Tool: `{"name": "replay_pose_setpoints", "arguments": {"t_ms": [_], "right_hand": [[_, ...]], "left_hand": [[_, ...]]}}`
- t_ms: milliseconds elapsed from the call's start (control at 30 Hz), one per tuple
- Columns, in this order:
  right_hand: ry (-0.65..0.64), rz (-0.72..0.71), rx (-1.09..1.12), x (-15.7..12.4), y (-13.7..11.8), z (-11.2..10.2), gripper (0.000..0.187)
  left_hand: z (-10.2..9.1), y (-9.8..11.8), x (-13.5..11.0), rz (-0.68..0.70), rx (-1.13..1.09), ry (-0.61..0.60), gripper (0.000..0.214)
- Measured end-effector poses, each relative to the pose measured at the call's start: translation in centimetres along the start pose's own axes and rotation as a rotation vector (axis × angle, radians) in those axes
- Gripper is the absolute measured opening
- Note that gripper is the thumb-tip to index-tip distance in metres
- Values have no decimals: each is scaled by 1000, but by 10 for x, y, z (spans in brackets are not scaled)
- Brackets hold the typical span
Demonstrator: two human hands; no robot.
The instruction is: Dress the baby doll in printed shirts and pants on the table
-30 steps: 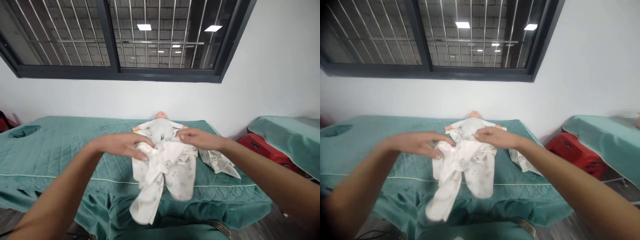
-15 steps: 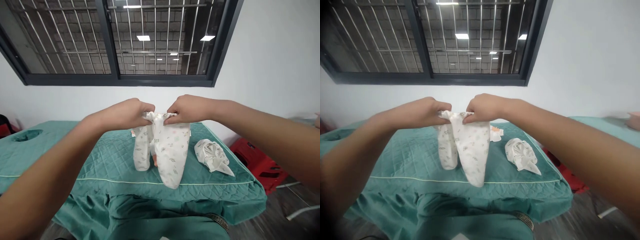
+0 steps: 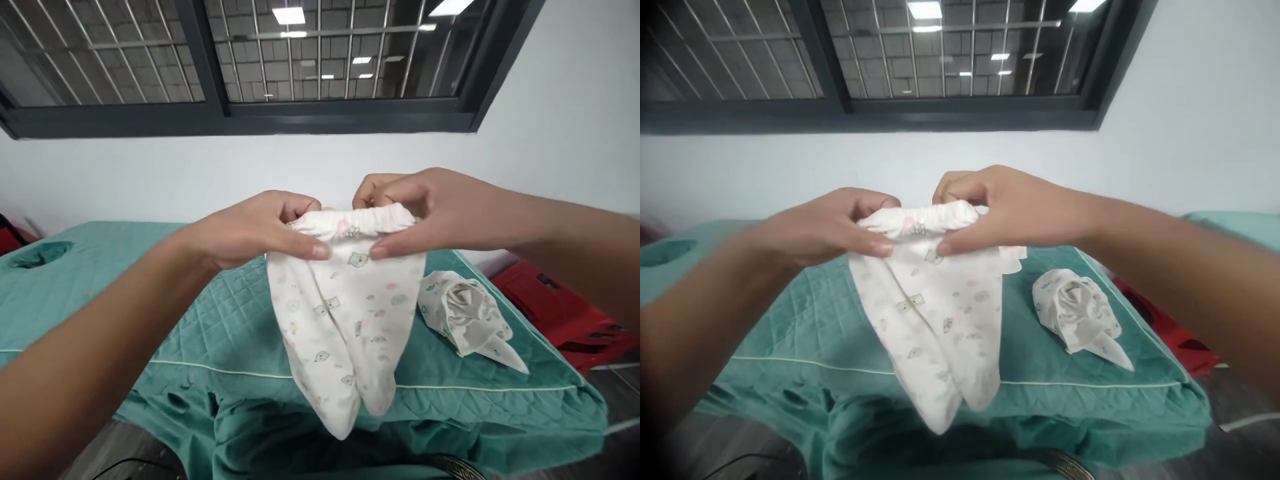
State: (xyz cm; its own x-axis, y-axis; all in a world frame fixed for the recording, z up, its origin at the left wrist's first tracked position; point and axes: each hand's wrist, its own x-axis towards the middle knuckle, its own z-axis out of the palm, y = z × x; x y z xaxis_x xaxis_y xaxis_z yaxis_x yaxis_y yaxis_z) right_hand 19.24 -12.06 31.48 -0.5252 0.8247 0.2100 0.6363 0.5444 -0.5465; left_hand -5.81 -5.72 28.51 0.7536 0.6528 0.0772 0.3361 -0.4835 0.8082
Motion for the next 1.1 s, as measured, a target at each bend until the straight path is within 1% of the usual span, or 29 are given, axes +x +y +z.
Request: {"name": "replay_pose_setpoints", "arguments": {"t_ms": [100, 167, 200, 267, 367, 400, 467, 533, 567, 633, 667, 733, 767, 833, 900, 933, 967, 1000, 1033, 1067, 1100], "right_hand": [[-157, 5, 130, -1, 21, -5, 26], [-262, 40, 153, 2, 34, -10, 24], [-295, 68, 150, 4, 41, -13, 24], [-290, 144, 138, 9, 54, -18, 25], [-159, 255, 118, 19, 69, -13, 31], [-101, 271, 113, 22, 72, -8, 34], [37, 242, 140, 31, 73, 7, 41], [173, 131, 233, 42, 68, 27, 43], [216, 56, 291, 49, 64, 37, 41], [214, -104, 359, 62, 54, 56, 31], [202, -184, 366, 69, 48, 63, 28], [208, -297, 319, 79, 38, 76, 34], [225, -324, 277, 83, 34, 82, 39], [261, -331, 192, 89, 29, 91, 49], [267, -334, 171, 93, 29, 99, 55], [258, -339, 185, 95, 32, 104, 59], [245, -339, 202, 99, 36, 108, 62], [228, -329, 214, 102, 42, 113, 64], [210, -309, 214, 106, 49, 117, 66], [199, -280, 203, 111, 59, 121, 66], [199, -245, 183, 115, 70, 125, 65]], "left_hand": [[-18, -10, -1, -63, 120, -46, 34], [-29, -15, -1, -88, 225, -33, 34], [-34, -17, 0, -87, 276, -14, 34], [-41, -24, 3, -60, 375, 43, 35], [-42, -36, 8, -15, 509, 171, 42], [-39, -39, 10, -21, 547, 239, 46], [-32, -45, 13, -45, 597, 431, 54], [-24, -48, 17, -38, 606, 672, 56], [-21, -49, 18, -10, 602, 792, 54], [-20, -50, 20, 94, 571, 997, 46], [-21, -50, 20, 160, 536, 1074, 42], [-25, -50, 20, 294, 414, 1164, 35], [-26, -52, 19, 350, 341, 1183, 33], [-25, -59, 19, 407, 220, 1175, 39], [-17, -75, 20, 376, 154, 1078, 52], [-11, -86, 21, 325, 130, 991, 57], [-4, -100, 22, 258, 99, 878, 60], [5, -114, 24, 182, 65, 765, 59], [13, -128, 27, 99, 9, 677, 56], [21, -142, 29, 30, -83, 667, 52], [28, -154, 32, -31, -190, 682, 49]]}}
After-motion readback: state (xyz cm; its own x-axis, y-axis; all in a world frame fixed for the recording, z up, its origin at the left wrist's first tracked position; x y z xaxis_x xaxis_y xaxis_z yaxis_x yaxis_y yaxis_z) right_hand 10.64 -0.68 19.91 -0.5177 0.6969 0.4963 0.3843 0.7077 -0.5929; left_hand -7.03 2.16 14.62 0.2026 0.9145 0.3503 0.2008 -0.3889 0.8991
